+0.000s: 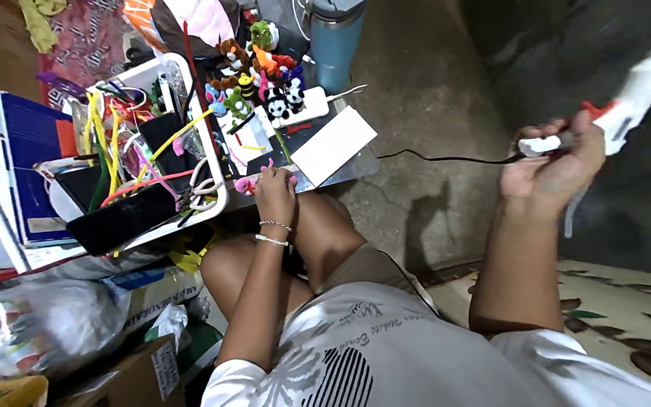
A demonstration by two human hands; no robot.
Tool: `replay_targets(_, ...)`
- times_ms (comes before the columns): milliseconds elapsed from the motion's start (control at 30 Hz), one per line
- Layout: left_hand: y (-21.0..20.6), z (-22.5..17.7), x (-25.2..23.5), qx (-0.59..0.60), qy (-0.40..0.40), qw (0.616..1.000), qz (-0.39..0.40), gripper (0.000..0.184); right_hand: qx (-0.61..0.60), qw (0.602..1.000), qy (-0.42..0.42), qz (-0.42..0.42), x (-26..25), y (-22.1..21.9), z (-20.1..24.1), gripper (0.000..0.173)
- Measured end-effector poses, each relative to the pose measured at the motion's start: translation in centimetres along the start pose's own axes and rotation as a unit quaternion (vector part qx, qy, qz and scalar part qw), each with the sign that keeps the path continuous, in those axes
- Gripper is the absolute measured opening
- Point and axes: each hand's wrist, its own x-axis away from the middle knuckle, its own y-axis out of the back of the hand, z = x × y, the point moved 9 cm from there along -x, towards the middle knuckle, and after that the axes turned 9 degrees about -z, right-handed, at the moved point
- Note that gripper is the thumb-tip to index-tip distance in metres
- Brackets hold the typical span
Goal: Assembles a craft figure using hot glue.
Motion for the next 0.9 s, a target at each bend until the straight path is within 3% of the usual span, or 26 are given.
replay_targets(67, -0.1, -0.1, -0.2, -0.007, -0.005, 1.0, 0.001, 0.02, 0.053, 0.998, 0.018, 0.006, 0.5, -0.1, 0.6, 0.029)
replay_targets(133, 0.1, -0.3, -0.2, -0.01, -0.013, 1.0, -0.007, 0.02, 0.243, 0.964, 0.001, 0.105, 1.6, -0.8, -0.4, 0.015)
replay_targets(167, 0.5, -0.5, -0.1, -0.003, -0.012, 1.0, -0.013, 0.02, 0.352, 0.92, 0.0, 0.173, 2.6, -1.6, -1.0, 0.012)
replay_targets(233, 1.8, -0.4, 0.3, 0.033, -0.001, 0.999, -0.04, 0.02, 0.501, 0.807, 0.011, 0.311, 5.1, -3.4, -2.3, 0.024)
replay_targets(300, 3.6, 0.3, 0.9, 0.106, 0.021, 0.99, -0.092, 0.02, 0.537, 0.731, 0.04, 0.419, 7.0, -4.5, -2.9, 0.029)
replay_targets(333, 4.6, 1.0, 1.4, 0.149, 0.037, 0.981, -0.119, 0.021, 0.518, 0.725, 0.056, 0.451, 7.7, -5.1, -2.7, 0.029)
replay_targets(400, 6.1, 2.6, 2.5, 0.232, 0.072, 0.958, -0.154, 0.022, 0.43, 0.775, 0.056, 0.459, 8.5, -6.3, -1.5, 0.03)
replay_targets(467, 7.2, 4.0, 3.9, 0.29, 0.102, 0.937, -0.163, 0.022, 0.359, 0.844, 0.051, 0.395, 8.3, -7.4, -0.6, 0.023)
replay_targets(500, 7.6, 4.5, 4.7, 0.314, 0.113, 0.929, -0.158, 0.022, 0.359, 0.86, 0.059, 0.357, 8.1, -7.8, -0.5, 0.02)
replay_targets(533, 7.8, 4.8, 5.5, 0.337, 0.124, 0.921, -0.152, 0.022, 0.404, 0.85, 0.084, 0.328, 7.7, -7.9, -0.5, 0.025)
replay_targets(600, 8.2, 5.1, 6.9, 0.369, 0.133, 0.908, -0.144, 0.02, 0.571, 0.746, 0.133, 0.316, 7.1, -7.8, -1.2, 0.039)
replay_targets(633, 8.2, 5.0, 7.6, 0.382, 0.13, 0.904, -0.141, 0.02, 0.629, 0.686, 0.117, 0.345, 7.1, -7.5, -2.1, 0.038)
replay_targets(667, 8.3, 4.9, 8.2, 0.396, 0.127, 0.899, -0.14, 0.02, 0.648, 0.651, 0.086, 0.386, 7.4, -7.3, -2.9, 0.033)
replay_targets(700, 8.4, 4.7, 8.7, 0.411, 0.128, 0.892, -0.138, 0.019, 0.622, 0.655, 0.046, 0.426, 8.0, -7.2, -3.3, 0.024)
replay_targets(767, 8.4, 4.2, 9.6, 0.441, 0.136, 0.877, -0.13, 0.017, 0.432, 0.773, -0.071, 0.459, 9.4, -7.8, -2.8, 0.011)
replay_targets(800, 8.4, 3.9, 9.9, 0.457, 0.135, 0.87, -0.126, 0.016, 0.318, 0.829, -0.116, 0.446, 9.8, -8.2, -2.4, 0.013)
replay_targets(833, 8.5, 3.4, 10.0, 0.475, 0.132, 0.862, -0.121, 0.016, 0.231, 0.859, -0.14, 0.434, 10.1, -8.7, -1.8, 0.019)
replay_targets(900, 9.2, 2.1, 9.8, 0.508, 0.127, 0.843, -0.119, 0.016, 0.134, 0.887, -0.143, 0.418, 10.3, -9.7, -0.8, 0.026)
